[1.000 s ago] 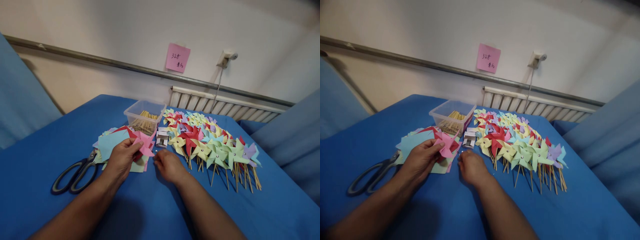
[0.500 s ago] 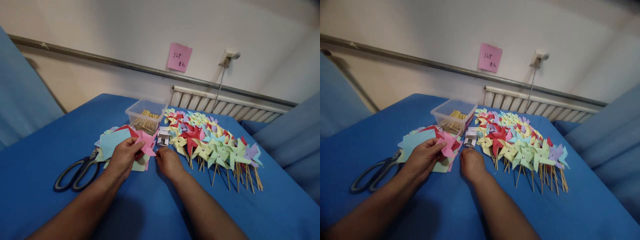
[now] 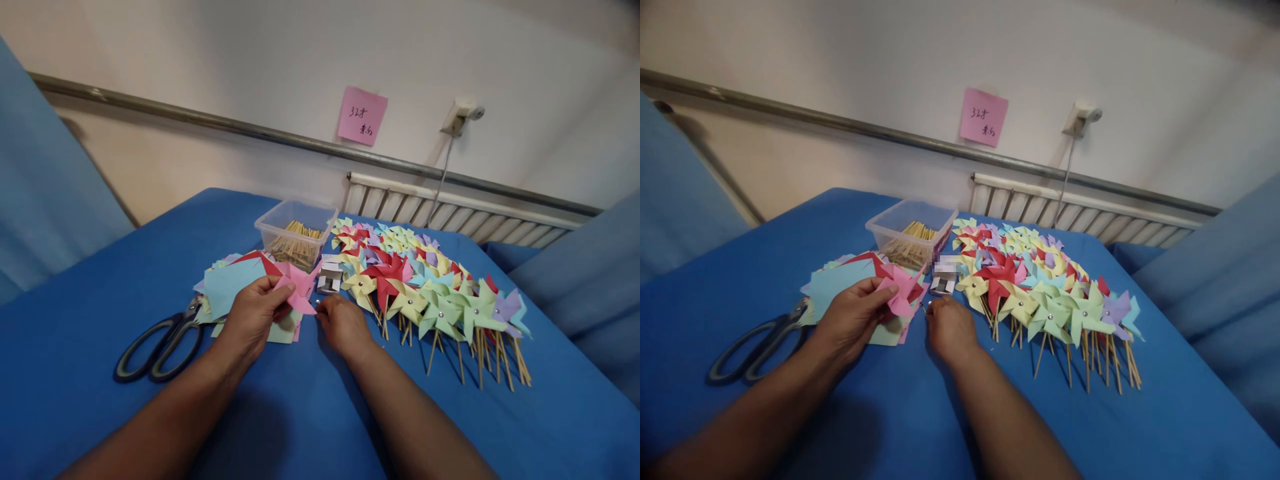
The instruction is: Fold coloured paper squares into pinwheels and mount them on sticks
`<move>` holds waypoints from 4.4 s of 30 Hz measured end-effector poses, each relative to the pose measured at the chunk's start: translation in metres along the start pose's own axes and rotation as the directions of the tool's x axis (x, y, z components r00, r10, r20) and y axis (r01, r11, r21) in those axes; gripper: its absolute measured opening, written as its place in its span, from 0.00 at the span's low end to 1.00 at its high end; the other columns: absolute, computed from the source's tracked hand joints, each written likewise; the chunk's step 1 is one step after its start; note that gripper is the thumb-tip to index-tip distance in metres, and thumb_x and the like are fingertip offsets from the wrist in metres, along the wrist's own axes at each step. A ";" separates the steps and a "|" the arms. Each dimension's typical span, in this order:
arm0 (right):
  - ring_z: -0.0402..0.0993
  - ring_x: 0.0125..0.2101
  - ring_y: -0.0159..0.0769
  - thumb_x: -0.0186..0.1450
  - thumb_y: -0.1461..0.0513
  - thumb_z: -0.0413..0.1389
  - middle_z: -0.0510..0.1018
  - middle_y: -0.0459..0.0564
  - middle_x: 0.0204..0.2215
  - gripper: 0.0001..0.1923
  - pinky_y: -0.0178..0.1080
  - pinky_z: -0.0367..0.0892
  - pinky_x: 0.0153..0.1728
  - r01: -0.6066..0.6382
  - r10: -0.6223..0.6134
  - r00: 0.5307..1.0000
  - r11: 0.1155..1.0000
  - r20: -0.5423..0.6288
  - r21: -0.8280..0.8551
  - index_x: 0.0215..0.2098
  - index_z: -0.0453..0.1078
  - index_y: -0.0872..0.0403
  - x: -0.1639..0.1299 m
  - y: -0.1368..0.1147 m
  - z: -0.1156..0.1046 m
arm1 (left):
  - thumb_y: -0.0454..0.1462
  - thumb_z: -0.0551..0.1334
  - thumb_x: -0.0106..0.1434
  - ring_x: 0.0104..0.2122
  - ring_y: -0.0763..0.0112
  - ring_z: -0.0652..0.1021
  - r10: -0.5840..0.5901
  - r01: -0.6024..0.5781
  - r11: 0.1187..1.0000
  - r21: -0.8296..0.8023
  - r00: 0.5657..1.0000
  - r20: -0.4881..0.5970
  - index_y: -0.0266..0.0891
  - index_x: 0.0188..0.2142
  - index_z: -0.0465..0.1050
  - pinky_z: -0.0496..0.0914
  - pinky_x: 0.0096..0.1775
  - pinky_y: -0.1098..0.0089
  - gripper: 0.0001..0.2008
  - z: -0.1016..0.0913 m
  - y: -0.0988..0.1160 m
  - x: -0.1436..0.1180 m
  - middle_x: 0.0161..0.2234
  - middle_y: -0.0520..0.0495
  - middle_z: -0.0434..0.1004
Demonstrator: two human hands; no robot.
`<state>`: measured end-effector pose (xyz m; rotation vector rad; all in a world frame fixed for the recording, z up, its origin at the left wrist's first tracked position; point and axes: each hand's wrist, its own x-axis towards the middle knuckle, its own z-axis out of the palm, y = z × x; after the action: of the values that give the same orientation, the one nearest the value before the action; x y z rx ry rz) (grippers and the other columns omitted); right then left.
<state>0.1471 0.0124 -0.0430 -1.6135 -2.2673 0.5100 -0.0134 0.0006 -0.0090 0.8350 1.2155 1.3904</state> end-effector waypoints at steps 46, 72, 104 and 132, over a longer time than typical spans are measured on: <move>0.65 0.20 0.26 0.56 0.57 0.62 0.72 0.41 0.18 0.10 0.32 0.63 0.23 0.063 0.254 0.958 0.260 -0.132 0.963 0.28 0.70 0.56 -0.013 -0.019 0.004 | 0.41 0.71 0.47 0.24 0.74 0.72 0.070 -0.085 0.951 0.296 0.996 0.063 0.37 0.30 0.73 0.65 0.27 0.75 0.13 0.011 -0.001 -0.016 0.25 0.53 0.75; 0.68 0.21 0.29 0.59 0.59 0.59 0.74 0.43 0.22 0.07 0.33 0.66 0.25 0.135 0.233 0.936 0.453 -0.263 0.881 0.29 0.72 0.55 -0.014 -0.018 0.009 | 0.39 0.67 0.50 0.24 0.72 0.71 0.203 -0.214 0.864 0.455 0.976 0.073 0.39 0.26 0.73 0.65 0.28 0.74 0.07 0.015 0.000 -0.021 0.22 0.53 0.75; 0.70 0.26 0.31 0.57 0.58 0.62 0.76 0.45 0.27 0.08 0.34 0.67 0.29 0.149 0.272 0.923 0.405 -0.274 0.902 0.28 0.70 0.54 -0.015 -0.022 0.009 | 0.34 0.63 0.51 0.29 0.69 0.77 0.325 -0.331 0.779 0.532 0.940 0.109 0.40 0.28 0.76 0.70 0.34 0.71 0.03 0.016 0.000 -0.025 0.27 0.52 0.80; 0.72 0.30 0.34 0.58 0.57 0.61 0.78 0.46 0.28 0.09 0.37 0.67 0.35 0.178 0.272 0.916 0.384 -0.295 0.906 0.32 0.72 0.55 -0.016 -0.024 0.007 | 0.38 0.66 0.52 0.27 0.71 0.74 0.205 -0.232 0.860 0.455 0.973 0.110 0.38 0.29 0.76 0.67 0.30 0.73 0.06 0.013 -0.001 -0.024 0.26 0.52 0.78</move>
<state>0.1289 -0.0105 -0.0395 -0.9940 -1.1437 1.0982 0.0034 -0.0195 -0.0035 1.3770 1.4719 1.2526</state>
